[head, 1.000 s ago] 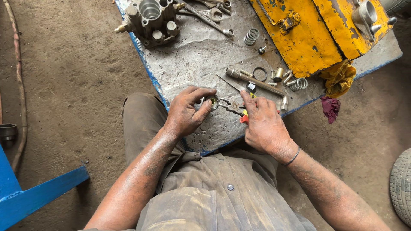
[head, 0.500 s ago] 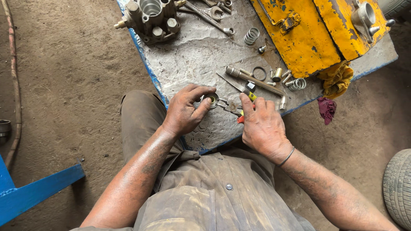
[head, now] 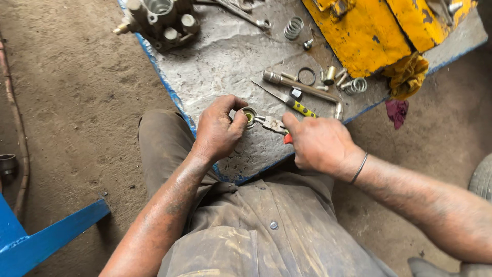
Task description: The person assembles small mechanical components, including a cylindrical housing, springs, and a metal ring, using a yellow abrasive pad and pliers. They clean the parts, fit them together, and insert the assembly into a larger metal housing.
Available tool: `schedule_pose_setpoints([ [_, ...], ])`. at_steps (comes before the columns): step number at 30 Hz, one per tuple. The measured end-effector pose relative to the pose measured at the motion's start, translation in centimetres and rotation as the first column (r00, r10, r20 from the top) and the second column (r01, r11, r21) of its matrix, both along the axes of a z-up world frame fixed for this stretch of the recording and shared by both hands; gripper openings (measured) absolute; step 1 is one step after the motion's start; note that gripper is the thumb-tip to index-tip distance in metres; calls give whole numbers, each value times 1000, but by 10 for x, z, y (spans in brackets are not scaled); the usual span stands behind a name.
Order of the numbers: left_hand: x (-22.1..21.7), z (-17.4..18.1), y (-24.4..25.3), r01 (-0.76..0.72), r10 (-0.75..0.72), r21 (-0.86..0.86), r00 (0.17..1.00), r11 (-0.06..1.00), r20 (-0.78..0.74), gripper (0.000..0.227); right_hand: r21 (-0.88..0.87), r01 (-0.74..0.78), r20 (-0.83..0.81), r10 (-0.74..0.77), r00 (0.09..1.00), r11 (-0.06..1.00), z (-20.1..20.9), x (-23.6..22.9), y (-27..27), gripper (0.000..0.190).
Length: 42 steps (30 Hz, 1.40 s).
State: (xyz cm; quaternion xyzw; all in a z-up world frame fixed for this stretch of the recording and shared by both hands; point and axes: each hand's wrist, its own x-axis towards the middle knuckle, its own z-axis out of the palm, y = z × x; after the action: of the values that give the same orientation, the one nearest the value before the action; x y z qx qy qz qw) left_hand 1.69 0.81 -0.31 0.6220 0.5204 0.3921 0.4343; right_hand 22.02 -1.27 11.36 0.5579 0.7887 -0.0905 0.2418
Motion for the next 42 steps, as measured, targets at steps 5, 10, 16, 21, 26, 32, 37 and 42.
schedule_pose_setpoints([
  [5,1,-1,-3,34,-26,-96,996,995,83,26,-87,45,-26,-47,999,995,11,-5,5,33],
  [10,-10,2,-7,202,-225,126,953,971,204,46,-122,99,-28,-103,994,988,12,-3,5,36],
  [16,-1,-3,-7,198,-215,259,976,945,39,52,58,67,-83,-62,995,996,-6,8,-11,42],
  [21,-2,-5,-7,165,-180,241,983,956,40,51,347,149,-451,26,892,926,-20,21,-23,53],
  [26,1,-4,-10,130,-134,149,991,980,23,50,253,238,-509,-80,857,938,-30,22,-31,47],
  [32,2,-4,-6,109,-80,340,992,934,-99,46,227,227,-502,-87,861,947,-31,21,-34,49],
  [37,5,-4,-1,196,-222,202,968,960,114,42,257,179,-505,-26,862,950,-27,16,-26,48],
  [42,4,-6,10,319,-333,98,911,943,244,41,230,144,-402,-41,915,963,-20,10,-18,44],
])
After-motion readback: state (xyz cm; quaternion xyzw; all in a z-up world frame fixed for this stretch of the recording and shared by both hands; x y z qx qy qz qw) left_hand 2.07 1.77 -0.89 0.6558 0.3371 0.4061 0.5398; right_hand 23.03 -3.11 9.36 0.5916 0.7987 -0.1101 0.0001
